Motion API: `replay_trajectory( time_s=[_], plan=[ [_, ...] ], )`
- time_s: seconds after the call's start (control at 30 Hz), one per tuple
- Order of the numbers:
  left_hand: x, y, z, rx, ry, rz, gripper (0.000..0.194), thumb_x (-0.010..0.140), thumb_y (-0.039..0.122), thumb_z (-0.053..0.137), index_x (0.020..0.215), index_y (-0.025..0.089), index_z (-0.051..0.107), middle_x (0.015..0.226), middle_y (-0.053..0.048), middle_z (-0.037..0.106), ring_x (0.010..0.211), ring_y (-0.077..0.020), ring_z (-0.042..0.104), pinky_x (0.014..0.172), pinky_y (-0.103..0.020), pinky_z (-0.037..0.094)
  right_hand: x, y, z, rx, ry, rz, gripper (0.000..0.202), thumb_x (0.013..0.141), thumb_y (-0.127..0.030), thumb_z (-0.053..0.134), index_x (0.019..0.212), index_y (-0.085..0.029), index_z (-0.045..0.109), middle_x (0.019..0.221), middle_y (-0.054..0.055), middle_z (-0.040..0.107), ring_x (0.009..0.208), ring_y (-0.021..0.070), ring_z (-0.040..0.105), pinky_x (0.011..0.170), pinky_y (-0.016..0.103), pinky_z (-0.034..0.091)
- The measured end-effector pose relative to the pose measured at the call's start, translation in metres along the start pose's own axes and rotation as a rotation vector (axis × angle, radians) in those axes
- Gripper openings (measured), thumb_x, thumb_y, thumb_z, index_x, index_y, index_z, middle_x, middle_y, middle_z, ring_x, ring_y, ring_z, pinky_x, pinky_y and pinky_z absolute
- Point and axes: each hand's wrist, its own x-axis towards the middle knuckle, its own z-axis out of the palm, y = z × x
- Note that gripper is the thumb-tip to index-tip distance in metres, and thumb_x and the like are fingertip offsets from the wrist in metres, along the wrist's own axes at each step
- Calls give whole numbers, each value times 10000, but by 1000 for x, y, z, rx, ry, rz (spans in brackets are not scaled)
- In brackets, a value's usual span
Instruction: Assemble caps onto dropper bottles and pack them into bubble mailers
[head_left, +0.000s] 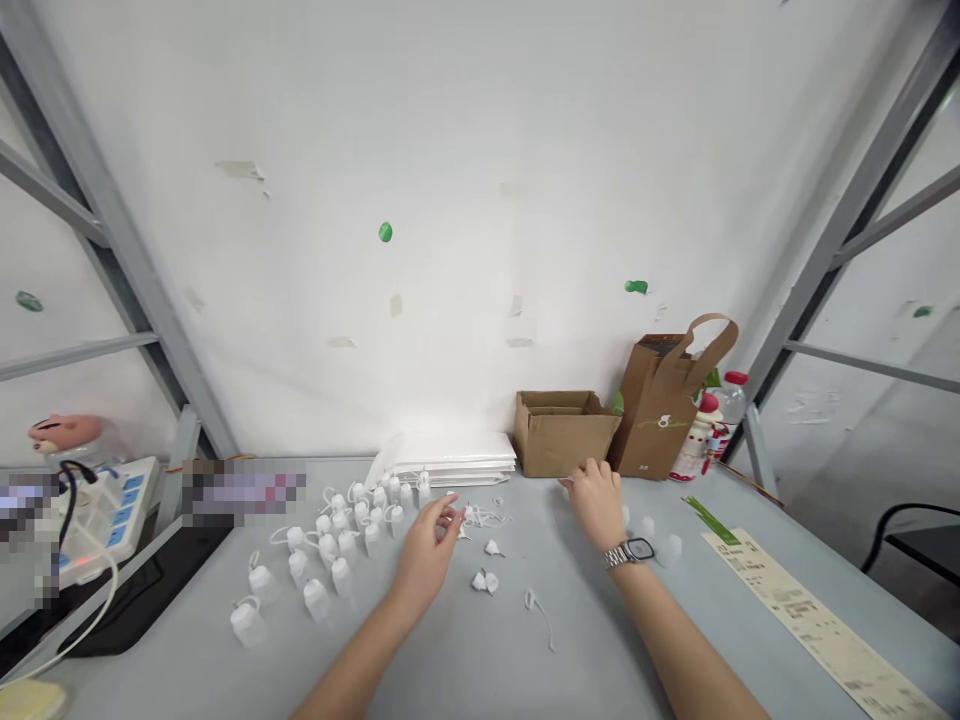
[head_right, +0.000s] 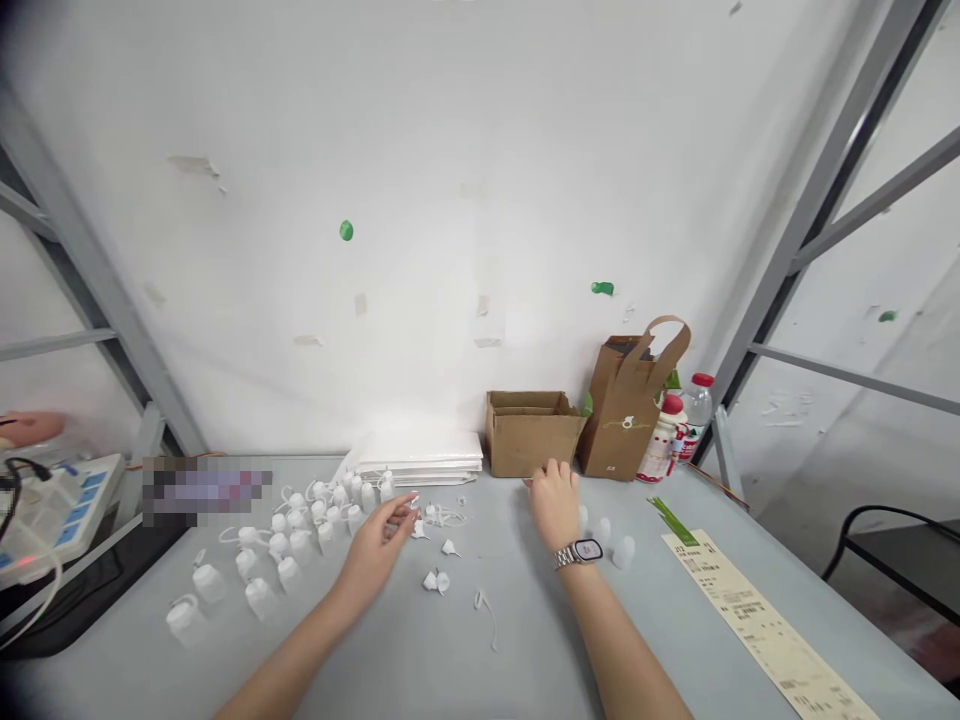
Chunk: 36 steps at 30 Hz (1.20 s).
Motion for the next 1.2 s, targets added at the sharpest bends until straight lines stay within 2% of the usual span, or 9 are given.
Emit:
replay_trajectory(
  time_s=[0.17, 0.27, 0.37, 0.5, 0.7, 0.83, 0.9, 1.0, 1.2],
  plan=[
    [-4, -1, 2, 52, -87, 83, 269, 800, 364, 459, 935, 218, 641, 841, -28, 606, 757, -171, 587, 704, -303, 480, -6, -19, -13, 163, 10, -37, 192, 849, -291, 524, 741, -172, 627, 798, 66, 584, 794, 205, 497, 683, 316, 306],
    [-8, -8, 8, 221, -104, 213, 260, 822, 290, 434, 993, 233, 622, 881, -38, 594, 807, -192, 584, 752, -347, 474, -16, -41, -23, 393, -9, -110, 216, 865, -295, 501, 713, -178, 601, 771, 40, 587, 729, 172, 529, 671, 297, 333],
    [-9, -15, 10, 357, -65, 280, 286, 825, 235, 419, 1053, 217, 592, 912, -59, 586, 884, -220, 570, 789, -388, 469, -27, -60, -27, 505, -60, -162, 194, 860, -286, 505, 710, -189, 580, 755, 27, 591, 665, 161, 539, 630, 280, 361],
    [-6, -17, 11, 296, -70, 234, 300, 819, 228, 432, 1080, 205, 578, 947, -67, 580, 905, -210, 569, 820, -388, 469, -32, -68, -27, 667, -182, -87, 139, 837, -270, 531, 737, -189, 583, 776, 38, 593, 627, 159, 549, 589, 262, 398],
    [-7, -9, 15, 58, -216, 138, 437, 714, 234, 587, 1149, 216, 555, 1072, -63, 608, 899, -195, 585, 807, -345, 487, -40, -86, -32, 1151, -340, 36, 150, 801, -297, 542, 770, -191, 644, 750, 23, 599, 659, 157, 569, 629, 262, 455],
    [-10, -10, 15, 51, -199, 153, 350, 756, 204, 509, 1095, 223, 593, 1019, -46, 649, 946, -194, 579, 868, -354, 446, -44, -97, -34, 1375, -371, 23, 201, 829, -315, 495, 874, -195, 650, 818, 31, 629, 734, 158, 594, 681, 264, 475],
    [-9, -10, 14, 43, -162, 137, 330, 786, 228, 468, 1096, 225, 583, 1001, -48, 652, 933, -195, 585, 855, -358, 447, -40, -95, -28, 1325, -290, 41, 236, 858, -330, 450, 902, -191, 635, 842, 40, 633, 764, 159, 596, 708, 270, 477],
    [-9, -9, 14, -24, -121, 30, 348, 815, 300, 436, 1134, 198, 529, 959, -56, 651, 830, -191, 616, 798, -357, 472, -28, -85, -12, 1069, -154, 101, 245, 865, -324, 436, 908, -171, 622, 854, 66, 624, 769, 174, 589, 717, 296, 476],
    [-7, -5, 20, -288, -91, -102, 355, 722, 447, 542, 924, 159, 582, 908, -54, 606, 775, -191, 602, 658, -304, 520, -15, -83, 12, 926, -130, 67, 139, 805, -242, 521, 787, -185, 647, 813, 71, 610, 777, 217, 570, 754, 363, 437]
  ],
)
